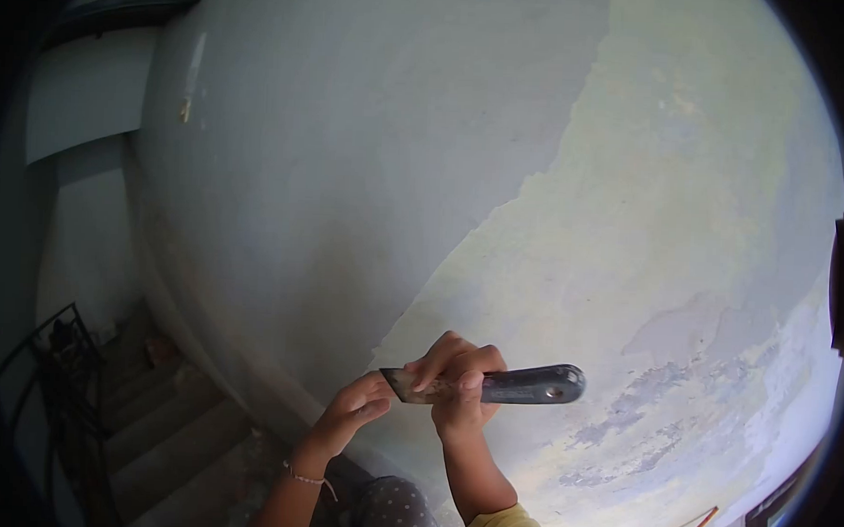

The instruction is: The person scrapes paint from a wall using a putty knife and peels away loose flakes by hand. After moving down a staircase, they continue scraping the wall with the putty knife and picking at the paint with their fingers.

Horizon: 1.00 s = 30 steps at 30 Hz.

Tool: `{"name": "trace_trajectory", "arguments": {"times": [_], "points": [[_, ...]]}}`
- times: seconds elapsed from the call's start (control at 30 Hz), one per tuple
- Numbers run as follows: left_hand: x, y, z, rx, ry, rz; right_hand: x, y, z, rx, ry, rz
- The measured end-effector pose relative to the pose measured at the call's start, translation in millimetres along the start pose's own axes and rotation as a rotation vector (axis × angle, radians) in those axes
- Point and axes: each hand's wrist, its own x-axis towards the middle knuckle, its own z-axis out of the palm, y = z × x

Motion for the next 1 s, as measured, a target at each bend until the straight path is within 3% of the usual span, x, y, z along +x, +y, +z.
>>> {"name": "trace_trajectory", "arguments": {"times": [0.07, 0.13, 0.23, 0.43, 0.47, 0.63, 0.9, 1.0], "points": [[-2.0, -2.4, 1.6, -0.461, -0.122, 0.013, -28.8, 12.7, 3.8, 0.011, 0.051, 0.105], [-3.9, -0.1, -3.8, -0.394, -0.127, 0.033, -50.8, 18.0, 9.8, -0.022, 0.206, 0.219], [-0.5, -11.3, -18.7, -0.583, -0.232, 0.007, -63.1, 19.3, 19.9, -0.064, 0.462, 0.354], [7.3, -59.8, -16.1, -0.506, -0.134, -0.122, -101.1, 61.5, 12.7, -0.012, 0.646, 0.558], [18.1, -60.9, 23.3, -0.475, -0.072, -0.146, -97.7, 50.5, -22.9, 0.048, 0.631, 0.59], [16.7, -67.0, 33.1, -0.422, 0.187, -0.183, -113.2, 67.3, -26.4, 0.207, 0.661, 0.686], [27.8, -78.7, 45.5, -0.374, 0.221, -0.115, -123.4, 71.7, -58.6, 0.163, 0.523, 0.57], [25.6, -77.5, 57.7, -0.38, 0.222, -0.17, -121.6, 68.0, -67.6, 0.207, 0.386, 0.419]]}}
